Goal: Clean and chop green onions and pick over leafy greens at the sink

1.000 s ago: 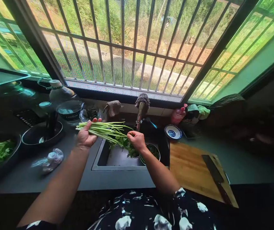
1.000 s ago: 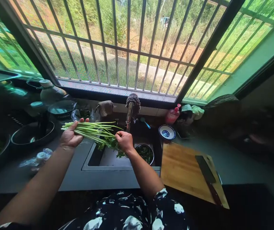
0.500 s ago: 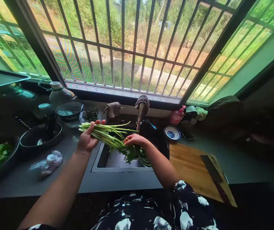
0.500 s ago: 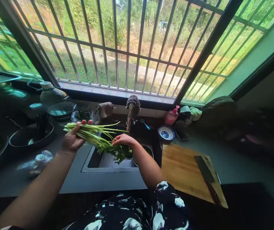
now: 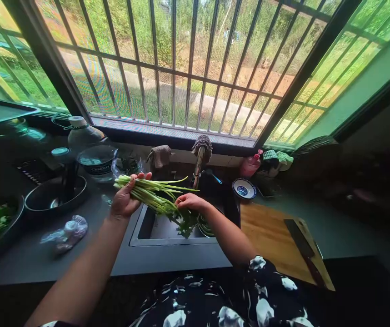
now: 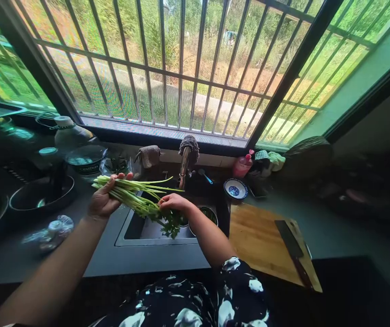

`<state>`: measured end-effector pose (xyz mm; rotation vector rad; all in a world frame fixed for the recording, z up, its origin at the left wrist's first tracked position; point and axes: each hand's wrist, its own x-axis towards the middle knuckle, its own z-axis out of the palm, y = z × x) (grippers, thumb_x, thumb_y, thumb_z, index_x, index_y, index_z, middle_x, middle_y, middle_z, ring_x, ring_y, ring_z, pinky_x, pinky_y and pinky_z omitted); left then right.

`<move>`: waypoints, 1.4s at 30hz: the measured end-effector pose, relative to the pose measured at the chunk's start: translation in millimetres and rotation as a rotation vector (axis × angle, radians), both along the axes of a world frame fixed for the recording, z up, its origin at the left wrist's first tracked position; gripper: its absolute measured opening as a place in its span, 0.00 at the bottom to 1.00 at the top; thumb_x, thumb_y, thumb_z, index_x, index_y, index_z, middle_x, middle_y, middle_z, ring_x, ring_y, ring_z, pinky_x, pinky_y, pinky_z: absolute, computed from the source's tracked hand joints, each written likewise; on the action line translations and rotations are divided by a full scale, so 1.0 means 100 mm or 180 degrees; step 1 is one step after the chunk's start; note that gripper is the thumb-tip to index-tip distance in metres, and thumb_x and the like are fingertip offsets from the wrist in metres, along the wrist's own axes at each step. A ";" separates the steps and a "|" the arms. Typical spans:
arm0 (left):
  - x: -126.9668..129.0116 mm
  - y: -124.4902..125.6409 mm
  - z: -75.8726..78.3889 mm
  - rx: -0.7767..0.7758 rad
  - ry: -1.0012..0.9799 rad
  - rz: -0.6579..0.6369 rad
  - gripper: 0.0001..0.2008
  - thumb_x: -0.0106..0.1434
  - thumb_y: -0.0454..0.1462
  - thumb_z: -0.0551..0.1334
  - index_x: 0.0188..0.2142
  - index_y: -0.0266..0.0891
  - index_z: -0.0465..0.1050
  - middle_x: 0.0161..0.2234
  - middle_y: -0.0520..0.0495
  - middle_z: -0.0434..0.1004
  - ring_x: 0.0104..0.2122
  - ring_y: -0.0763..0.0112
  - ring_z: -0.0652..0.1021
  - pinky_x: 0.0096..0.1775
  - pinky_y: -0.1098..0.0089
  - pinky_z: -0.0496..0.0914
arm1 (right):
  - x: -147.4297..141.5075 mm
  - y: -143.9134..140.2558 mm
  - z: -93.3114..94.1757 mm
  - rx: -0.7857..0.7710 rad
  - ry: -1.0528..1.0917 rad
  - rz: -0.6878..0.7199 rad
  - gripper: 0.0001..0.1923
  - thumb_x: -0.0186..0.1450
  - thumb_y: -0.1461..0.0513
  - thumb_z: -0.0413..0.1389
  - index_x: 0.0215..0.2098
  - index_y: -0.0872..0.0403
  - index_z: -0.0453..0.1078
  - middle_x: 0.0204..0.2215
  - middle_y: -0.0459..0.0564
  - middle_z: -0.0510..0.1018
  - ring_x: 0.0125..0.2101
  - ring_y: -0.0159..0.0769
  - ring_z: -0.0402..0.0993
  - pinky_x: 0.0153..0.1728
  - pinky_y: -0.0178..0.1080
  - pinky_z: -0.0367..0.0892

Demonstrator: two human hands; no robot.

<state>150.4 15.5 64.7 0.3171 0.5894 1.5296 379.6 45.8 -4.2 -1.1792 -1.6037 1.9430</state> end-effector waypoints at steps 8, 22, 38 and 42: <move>-0.08 -0.03 0.00 0.0002 -0.0001 0.0136 0.13 0.66 0.31 0.51 0.30 0.38 0.72 0.34 0.51 0.79 0.46 0.64 0.77 0.48 0.59 0.72 | -0.07 -0.19 0.01 0.0945 0.0180 -0.1009 0.08 0.52 0.59 0.56 0.27 0.56 0.70 0.18 0.39 0.65 0.20 0.24 0.55 0.23 0.29 0.52; -0.08 0.09 -0.22 -0.0050 -0.0517 0.0745 0.13 0.68 0.34 0.50 0.33 0.37 0.72 0.34 0.47 0.79 0.41 0.64 0.79 0.50 0.53 0.70 | -0.15 -0.06 -0.32 0.1354 -0.0717 -0.2382 0.07 0.49 0.61 0.50 0.17 0.55 0.65 0.13 0.40 0.61 0.19 0.27 0.55 0.21 0.31 0.50; -0.26 0.15 -0.19 -0.0381 -0.0709 0.0525 0.13 0.69 0.34 0.47 0.32 0.36 0.67 0.29 0.48 0.79 0.37 0.64 0.80 0.50 0.51 0.68 | 0.46 -0.12 0.05 0.1418 -0.0226 -0.1597 0.05 0.50 0.63 0.53 0.23 0.57 0.69 0.17 0.41 0.67 0.19 0.24 0.57 0.21 0.30 0.54; -0.22 0.16 -0.14 -0.0298 -0.0679 0.0444 0.13 0.69 0.34 0.47 0.31 0.36 0.66 0.30 0.49 0.80 0.37 0.64 0.80 0.51 0.51 0.68 | 0.29 -0.15 -0.17 0.1327 -0.0645 -0.0943 0.10 0.50 0.62 0.58 0.31 0.56 0.75 0.21 0.42 0.71 0.22 0.25 0.61 0.25 0.29 0.56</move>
